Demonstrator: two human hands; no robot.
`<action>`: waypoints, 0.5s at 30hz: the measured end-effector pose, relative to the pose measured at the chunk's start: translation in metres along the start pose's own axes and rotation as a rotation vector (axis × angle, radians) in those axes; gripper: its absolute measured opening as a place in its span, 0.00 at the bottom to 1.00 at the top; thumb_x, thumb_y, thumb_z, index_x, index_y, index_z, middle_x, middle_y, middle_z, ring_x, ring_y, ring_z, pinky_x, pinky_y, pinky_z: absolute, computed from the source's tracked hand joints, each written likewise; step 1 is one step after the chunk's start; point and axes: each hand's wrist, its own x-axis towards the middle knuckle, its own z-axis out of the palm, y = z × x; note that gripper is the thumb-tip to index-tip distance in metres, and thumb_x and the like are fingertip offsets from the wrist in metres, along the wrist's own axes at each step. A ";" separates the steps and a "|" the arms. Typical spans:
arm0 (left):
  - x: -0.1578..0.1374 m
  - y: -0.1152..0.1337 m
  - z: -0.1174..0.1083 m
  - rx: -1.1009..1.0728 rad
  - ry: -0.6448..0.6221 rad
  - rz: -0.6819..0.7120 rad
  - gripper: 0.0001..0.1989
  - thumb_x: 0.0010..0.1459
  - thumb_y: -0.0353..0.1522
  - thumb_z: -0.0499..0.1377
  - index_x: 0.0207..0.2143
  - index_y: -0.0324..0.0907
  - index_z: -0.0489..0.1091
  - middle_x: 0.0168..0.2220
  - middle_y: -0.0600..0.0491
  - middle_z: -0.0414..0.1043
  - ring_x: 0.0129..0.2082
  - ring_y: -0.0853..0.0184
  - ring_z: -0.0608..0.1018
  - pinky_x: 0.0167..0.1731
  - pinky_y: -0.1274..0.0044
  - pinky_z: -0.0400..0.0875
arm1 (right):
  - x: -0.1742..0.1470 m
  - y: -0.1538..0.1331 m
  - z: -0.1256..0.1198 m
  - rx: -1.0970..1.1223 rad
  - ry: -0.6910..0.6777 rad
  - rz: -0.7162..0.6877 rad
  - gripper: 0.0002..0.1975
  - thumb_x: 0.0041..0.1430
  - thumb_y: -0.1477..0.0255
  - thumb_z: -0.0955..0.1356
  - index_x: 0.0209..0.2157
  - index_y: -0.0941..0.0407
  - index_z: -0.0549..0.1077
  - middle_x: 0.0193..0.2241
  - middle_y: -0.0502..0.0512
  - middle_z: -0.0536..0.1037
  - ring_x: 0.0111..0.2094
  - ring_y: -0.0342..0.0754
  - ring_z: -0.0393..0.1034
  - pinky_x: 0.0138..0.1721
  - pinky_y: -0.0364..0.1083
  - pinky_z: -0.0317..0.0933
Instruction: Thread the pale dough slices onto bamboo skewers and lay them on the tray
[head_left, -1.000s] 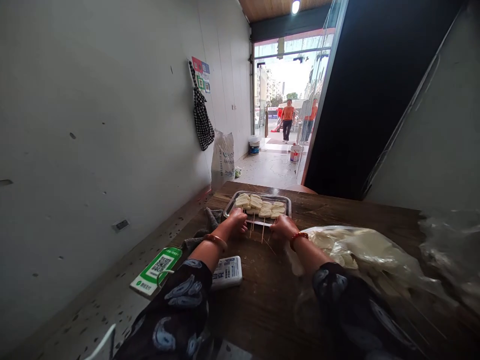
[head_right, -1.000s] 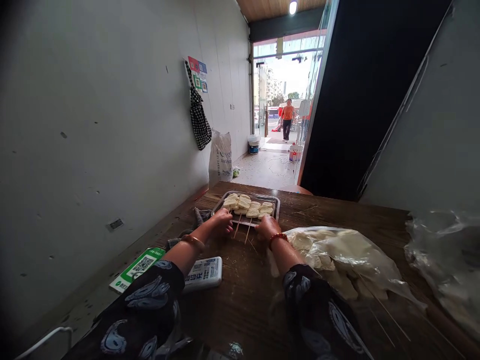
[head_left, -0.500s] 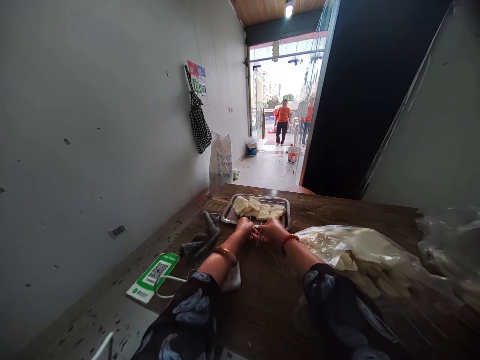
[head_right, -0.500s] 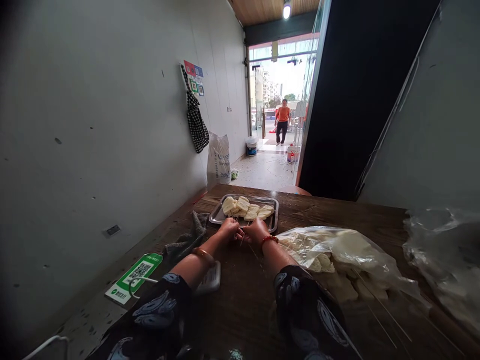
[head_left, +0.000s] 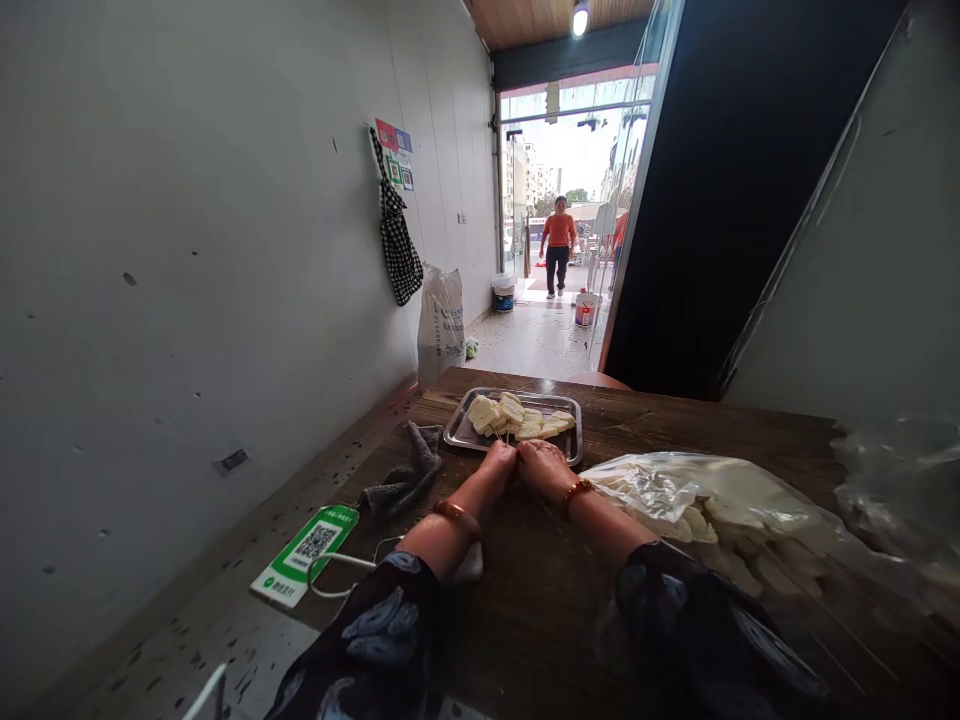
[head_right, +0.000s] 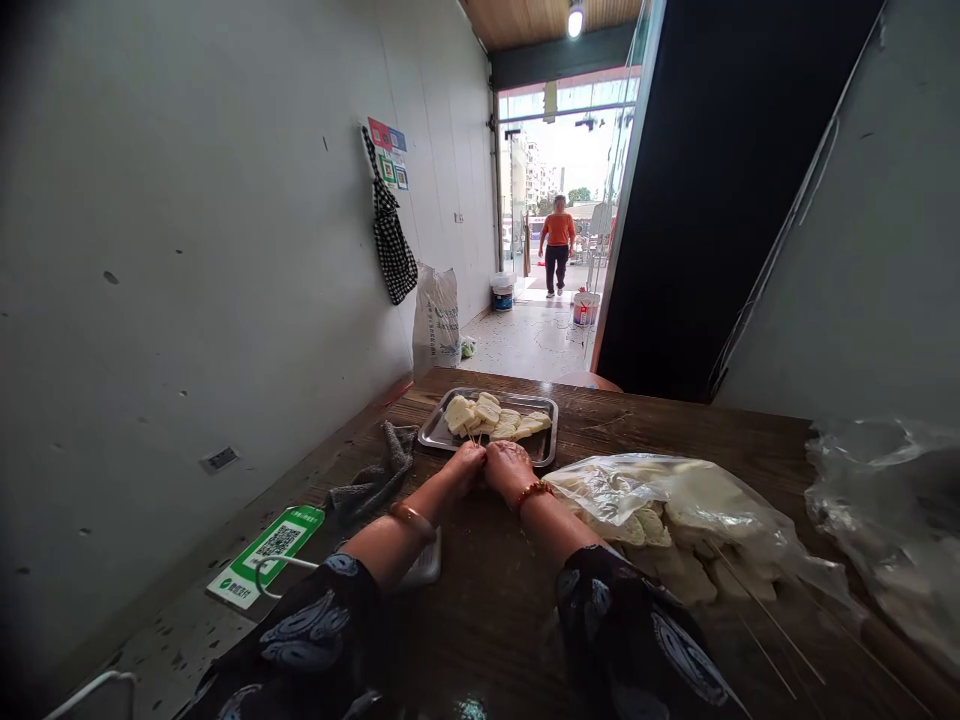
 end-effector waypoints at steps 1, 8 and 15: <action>0.000 0.000 0.000 -0.021 0.004 -0.006 0.12 0.51 0.35 0.61 0.23 0.39 0.61 0.11 0.59 0.54 0.12 0.75 0.60 0.14 0.81 0.55 | -0.002 0.000 -0.004 -0.024 -0.003 -0.030 0.11 0.60 0.73 0.64 0.38 0.59 0.78 0.43 0.64 0.79 0.48 0.52 0.71 0.44 0.43 0.58; -0.010 0.013 -0.018 -0.198 -0.017 -0.023 0.15 0.51 0.32 0.62 0.22 0.40 0.57 0.12 0.62 0.53 0.10 0.80 0.53 0.13 0.84 0.42 | -0.009 0.031 -0.041 -0.210 -0.009 -0.072 0.18 0.66 0.70 0.57 0.44 0.58 0.77 0.43 0.63 0.79 0.45 0.53 0.72 0.43 0.45 0.60; -0.044 0.068 -0.043 -0.346 -0.041 0.140 0.12 0.57 0.34 0.59 0.27 0.40 0.58 0.14 0.65 0.48 0.10 0.81 0.50 0.12 0.86 0.40 | -0.019 0.025 -0.009 -0.342 -0.179 -0.172 0.13 0.56 0.68 0.68 0.42 0.57 0.79 0.45 0.65 0.77 0.48 0.58 0.69 0.46 0.49 0.60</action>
